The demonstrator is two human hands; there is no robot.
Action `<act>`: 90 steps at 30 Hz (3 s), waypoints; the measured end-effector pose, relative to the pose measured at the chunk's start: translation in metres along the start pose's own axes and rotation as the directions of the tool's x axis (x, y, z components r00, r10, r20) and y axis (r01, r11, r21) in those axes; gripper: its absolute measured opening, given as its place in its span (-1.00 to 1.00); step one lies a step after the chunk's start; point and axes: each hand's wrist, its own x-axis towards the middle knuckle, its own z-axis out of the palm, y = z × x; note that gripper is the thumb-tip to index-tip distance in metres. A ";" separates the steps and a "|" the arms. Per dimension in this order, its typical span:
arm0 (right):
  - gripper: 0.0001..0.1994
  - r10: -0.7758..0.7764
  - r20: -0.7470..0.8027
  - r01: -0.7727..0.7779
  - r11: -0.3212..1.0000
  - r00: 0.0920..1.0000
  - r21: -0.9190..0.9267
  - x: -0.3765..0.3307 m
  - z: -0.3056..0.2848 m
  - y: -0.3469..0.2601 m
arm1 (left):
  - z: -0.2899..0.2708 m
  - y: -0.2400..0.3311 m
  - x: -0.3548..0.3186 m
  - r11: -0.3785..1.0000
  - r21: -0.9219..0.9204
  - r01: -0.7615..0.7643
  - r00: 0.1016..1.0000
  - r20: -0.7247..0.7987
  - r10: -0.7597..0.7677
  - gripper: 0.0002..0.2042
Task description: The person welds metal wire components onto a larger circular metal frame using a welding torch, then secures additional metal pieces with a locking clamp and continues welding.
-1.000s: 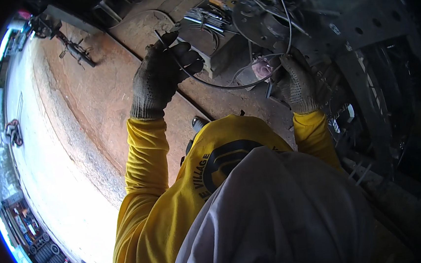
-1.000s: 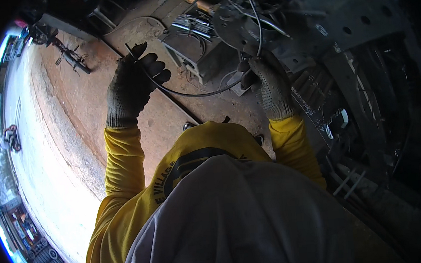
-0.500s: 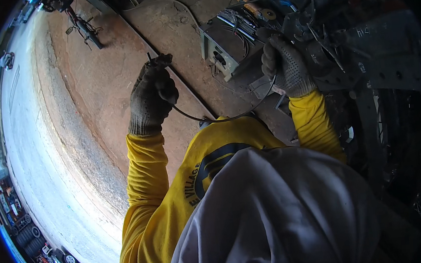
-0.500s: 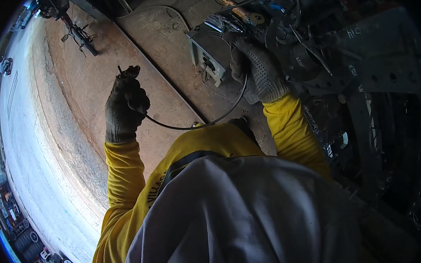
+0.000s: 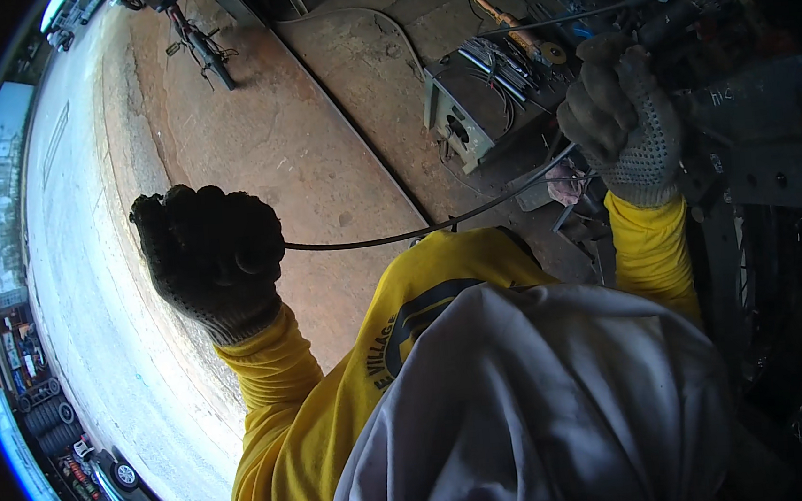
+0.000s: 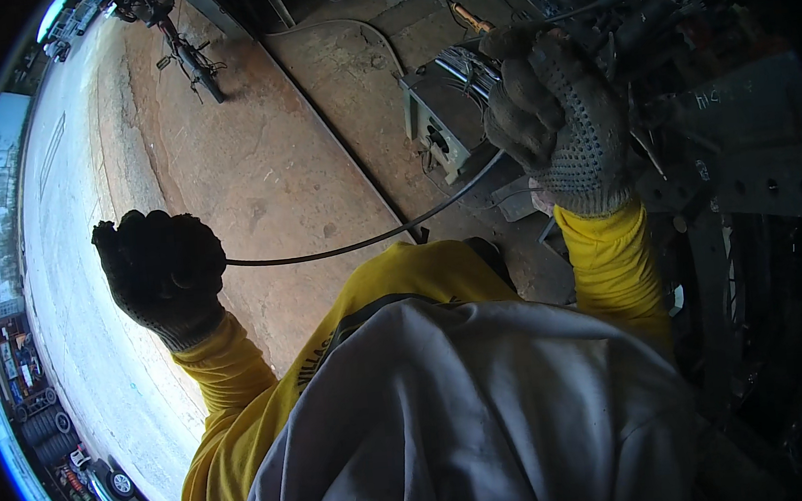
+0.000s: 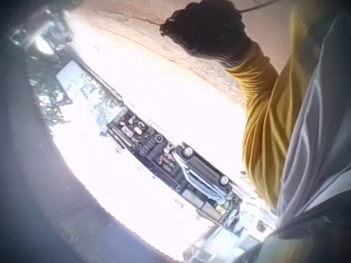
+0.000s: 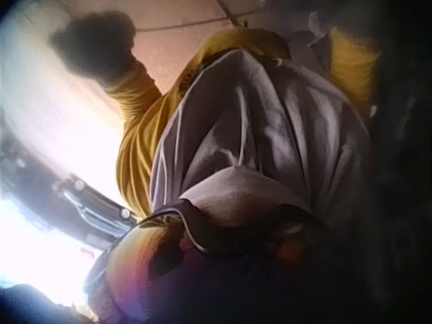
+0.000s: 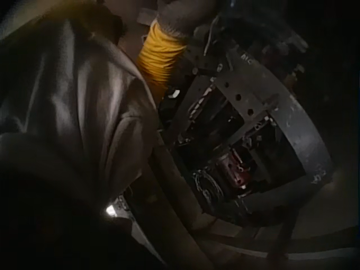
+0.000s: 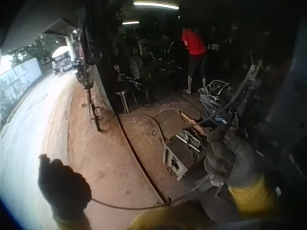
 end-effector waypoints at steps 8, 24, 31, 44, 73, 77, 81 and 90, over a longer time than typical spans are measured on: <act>-0.57 0.162 -0.150 -0.143 0.982 0.975 0.127 0.032 -0.031 0.051 | -0.052 -0.027 0.033 0.948 -0.270 0.171 0.908 -0.331 -0.258 -0.58; -0.64 0.215 -0.322 0.008 0.820 0.922 0.572 0.146 -0.236 0.158 | -0.208 -0.137 0.163 0.898 -0.334 0.287 0.890 -0.253 -0.379 -0.32; -0.53 0.068 -0.304 0.162 0.724 0.950 0.670 0.287 -0.330 0.168 | -0.244 -0.129 0.319 0.793 0.111 0.599 0.742 -0.448 -0.498 -0.55; -0.47 0.135 -0.672 -0.168 0.986 0.728 0.017 0.410 -0.379 0.089 | -0.295 -0.178 0.580 0.394 0.893 0.217 0.910 -0.039 -0.413 -0.73; -0.58 -0.362 -0.870 0.243 0.859 -0.334 -0.451 0.500 -0.553 0.045 | -0.207 -0.496 1.005 0.441 0.853 0.278 0.061 0.443 -0.895 -0.60; -0.56 -0.376 -0.836 0.230 0.842 -0.399 -0.488 0.485 -0.576 0.002 | -0.141 -0.556 1.026 0.474 0.870 0.132 -0.070 0.485 -0.871 -0.73; -0.54 -0.403 -0.695 0.162 0.787 -0.595 -0.595 0.469 -0.583 -0.038 | -0.078 -0.617 1.028 0.341 0.915 0.218 -0.202 0.384 -0.901 -0.64; -0.52 -0.246 -0.357 0.130 0.634 -0.901 -0.763 0.472 -0.599 -0.058 | 0.022 -0.761 0.993 0.245 0.940 0.238 -0.671 0.341 -0.658 -0.77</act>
